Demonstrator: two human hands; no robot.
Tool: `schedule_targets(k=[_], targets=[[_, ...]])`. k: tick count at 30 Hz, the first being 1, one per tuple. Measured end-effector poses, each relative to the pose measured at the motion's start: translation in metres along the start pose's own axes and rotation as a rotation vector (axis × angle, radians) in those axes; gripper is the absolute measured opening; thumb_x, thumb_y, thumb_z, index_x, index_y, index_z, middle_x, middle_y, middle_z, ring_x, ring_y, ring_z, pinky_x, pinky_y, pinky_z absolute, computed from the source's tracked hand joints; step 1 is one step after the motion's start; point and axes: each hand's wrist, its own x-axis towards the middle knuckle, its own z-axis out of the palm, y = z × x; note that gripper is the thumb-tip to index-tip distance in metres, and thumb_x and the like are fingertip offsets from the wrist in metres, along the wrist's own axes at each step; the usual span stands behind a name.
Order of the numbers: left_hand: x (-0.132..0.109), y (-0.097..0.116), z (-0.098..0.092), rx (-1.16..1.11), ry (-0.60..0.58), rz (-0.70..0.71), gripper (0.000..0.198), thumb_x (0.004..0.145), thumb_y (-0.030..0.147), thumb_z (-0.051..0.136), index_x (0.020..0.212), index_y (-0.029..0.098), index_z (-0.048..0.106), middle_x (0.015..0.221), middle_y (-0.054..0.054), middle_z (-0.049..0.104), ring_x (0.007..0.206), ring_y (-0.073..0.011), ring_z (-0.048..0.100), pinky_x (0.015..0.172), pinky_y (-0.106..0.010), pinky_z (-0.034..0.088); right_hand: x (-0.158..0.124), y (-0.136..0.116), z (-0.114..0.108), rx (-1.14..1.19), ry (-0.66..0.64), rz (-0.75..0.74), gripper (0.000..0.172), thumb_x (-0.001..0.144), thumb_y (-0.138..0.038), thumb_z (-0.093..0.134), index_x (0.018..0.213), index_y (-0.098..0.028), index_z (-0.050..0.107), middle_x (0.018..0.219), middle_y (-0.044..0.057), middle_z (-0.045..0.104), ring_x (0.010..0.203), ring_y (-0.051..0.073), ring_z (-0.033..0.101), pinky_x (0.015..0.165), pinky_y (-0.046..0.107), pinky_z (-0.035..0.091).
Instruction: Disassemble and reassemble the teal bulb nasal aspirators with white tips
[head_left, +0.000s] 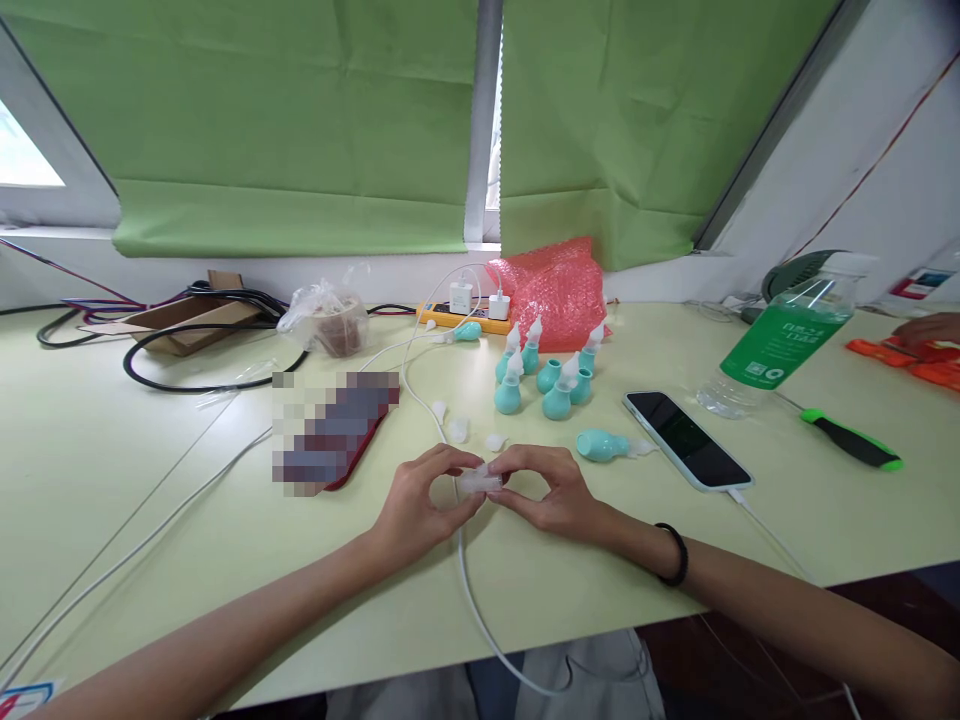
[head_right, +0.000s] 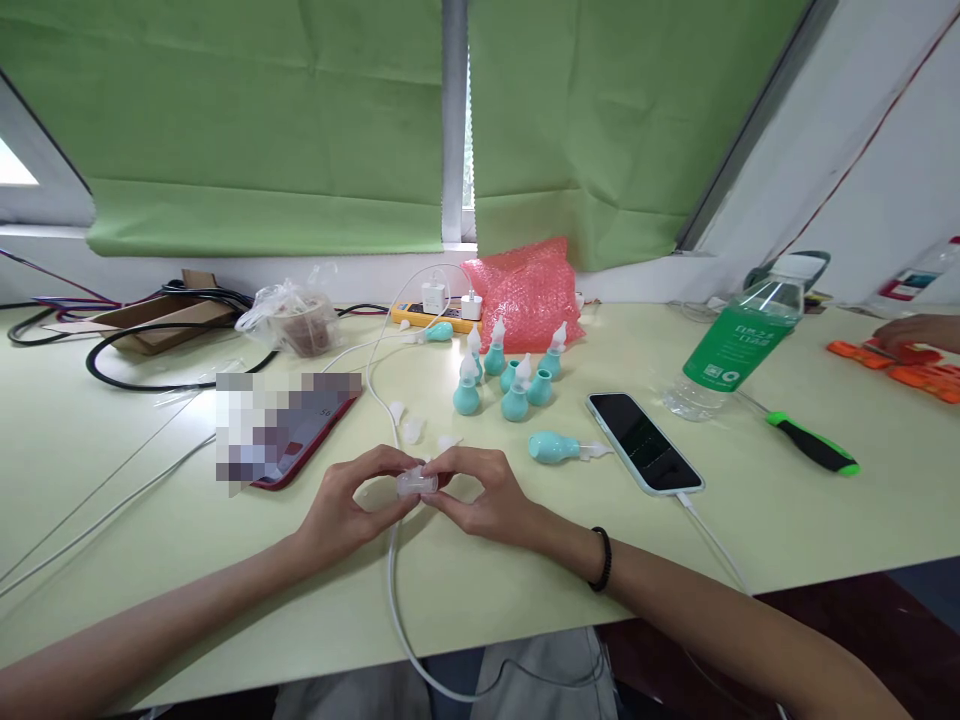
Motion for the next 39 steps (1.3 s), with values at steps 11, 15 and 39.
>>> schedule_targets(k=[11, 15, 39], targets=[[-0.004, -0.005, 0.001, 0.099, -0.003, 0.233, 0.025, 0.069, 0.012, 0.055, 0.093, 0.014, 0.054, 0.081, -0.008, 0.061, 0.074, -0.016, 0.055, 0.063, -0.027, 0.048, -0.001, 0.001, 0.001, 0.042, -0.032, -0.026, 0.015, 0.068, -0.017, 0.061, 0.082, -0.017, 0.057, 0.071, 0.002, 0.061, 0.062, 0.01, 0.057, 0.062, 0.024, 0.049], [-0.004, -0.009, 0.002, 0.036, 0.015, 0.352, 0.02, 0.067, 0.01, 0.057, 0.087, 0.014, 0.054, 0.074, -0.007, 0.061, 0.071, -0.0157, 0.055, 0.06, -0.027, 0.048, -0.003, 0.002, 0.002, 0.061, -0.063, -0.034, 0.016, 0.068, -0.016, 0.061, 0.084, -0.017, 0.057, 0.074, 0.002, 0.062, 0.064, 0.011, 0.057, 0.063, 0.025, 0.049], [-0.003, 0.0, 0.004, -0.097, 0.116, -0.166, 0.016, 0.067, 0.025, 0.062, 0.078, 0.015, 0.059, 0.078, -0.003, 0.064, 0.063, -0.012, 0.058, 0.053, -0.022, 0.053, 0.005, 0.024, -0.004, -0.556, -0.191, 0.296, 0.032, 0.076, -0.032, 0.048, 0.105, -0.019, 0.053, 0.101, 0.009, 0.048, 0.097, 0.022, 0.044, 0.082, 0.04, 0.041]])
